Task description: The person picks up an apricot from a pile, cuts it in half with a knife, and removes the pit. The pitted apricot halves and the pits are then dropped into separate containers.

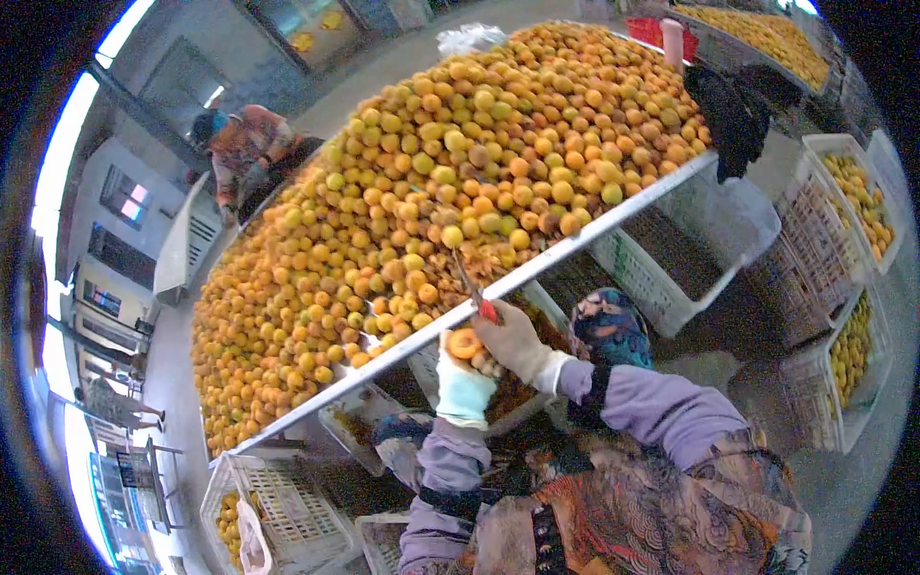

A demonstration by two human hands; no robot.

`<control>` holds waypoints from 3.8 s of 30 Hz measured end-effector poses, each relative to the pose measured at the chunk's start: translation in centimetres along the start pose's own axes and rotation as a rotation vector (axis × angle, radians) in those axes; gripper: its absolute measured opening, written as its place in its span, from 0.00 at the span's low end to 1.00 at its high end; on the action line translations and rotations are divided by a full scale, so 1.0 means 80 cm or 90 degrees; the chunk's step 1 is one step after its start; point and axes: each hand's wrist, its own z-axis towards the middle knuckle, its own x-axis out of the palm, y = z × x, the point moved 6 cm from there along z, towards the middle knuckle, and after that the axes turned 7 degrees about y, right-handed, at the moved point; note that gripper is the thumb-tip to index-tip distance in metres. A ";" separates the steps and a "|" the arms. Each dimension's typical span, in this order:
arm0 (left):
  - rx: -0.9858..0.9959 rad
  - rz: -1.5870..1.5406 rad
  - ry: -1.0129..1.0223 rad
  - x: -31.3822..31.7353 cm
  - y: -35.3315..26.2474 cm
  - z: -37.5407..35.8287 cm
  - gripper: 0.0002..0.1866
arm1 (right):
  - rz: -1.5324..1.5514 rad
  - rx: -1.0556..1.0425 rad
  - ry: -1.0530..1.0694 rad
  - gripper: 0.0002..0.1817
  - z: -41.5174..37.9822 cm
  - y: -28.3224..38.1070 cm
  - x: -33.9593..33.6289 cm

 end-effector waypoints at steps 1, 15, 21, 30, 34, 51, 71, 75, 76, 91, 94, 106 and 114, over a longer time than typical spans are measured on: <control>-0.016 -0.053 0.025 0.004 -0.001 -0.003 0.26 | -0.002 -0.094 -0.036 0.08 0.013 -0.004 -0.010; 0.121 0.110 0.067 -0.037 -0.020 -0.045 0.31 | -0.317 -0.143 0.027 0.13 0.024 -0.001 -0.016; 0.077 0.133 0.038 -0.015 -0.003 -0.056 0.32 | 0.220 -0.089 0.171 0.11 -0.017 0.060 0.026; 0.108 0.261 0.072 0.027 0.017 -0.079 0.25 | 0.068 -0.223 0.237 0.25 -0.043 0.085 0.032; -0.038 0.097 0.214 0.006 0.032 -0.064 0.16 | 0.078 -0.148 0.320 0.22 -0.037 0.072 0.031; -0.008 -0.080 0.171 0.025 0.036 -0.047 0.22 | 0.091 -0.256 0.148 0.28 -0.033 0.075 -0.005; 0.350 0.417 0.058 0.072 0.020 -0.042 0.24 | 0.379 -0.204 -0.024 0.26 -0.013 0.069 -0.032; 0.354 0.359 0.060 0.076 0.022 -0.035 0.26 | 0.428 -0.182 -0.048 0.26 -0.009 0.065 -0.039; 0.365 0.368 0.054 0.076 0.020 -0.033 0.26 | 0.429 -0.180 -0.058 0.26 -0.008 0.064 -0.038; 0.345 0.429 0.046 0.068 0.017 -0.029 0.21 | 0.533 -0.117 -0.072 0.25 0.005 0.052 -0.040; 0.404 0.652 -0.048 0.049 0.004 -0.029 0.20 | 0.454 -0.171 -0.031 0.19 0.002 0.049 -0.028; 0.464 0.523 -0.148 0.026 0.023 -0.024 0.10 | 0.697 0.001 -0.034 0.19 0.022 0.030 -0.018; 0.141 0.022 0.139 0.042 0.025 -0.031 0.20 | 0.666 -0.050 -0.060 0.17 0.042 0.029 -0.038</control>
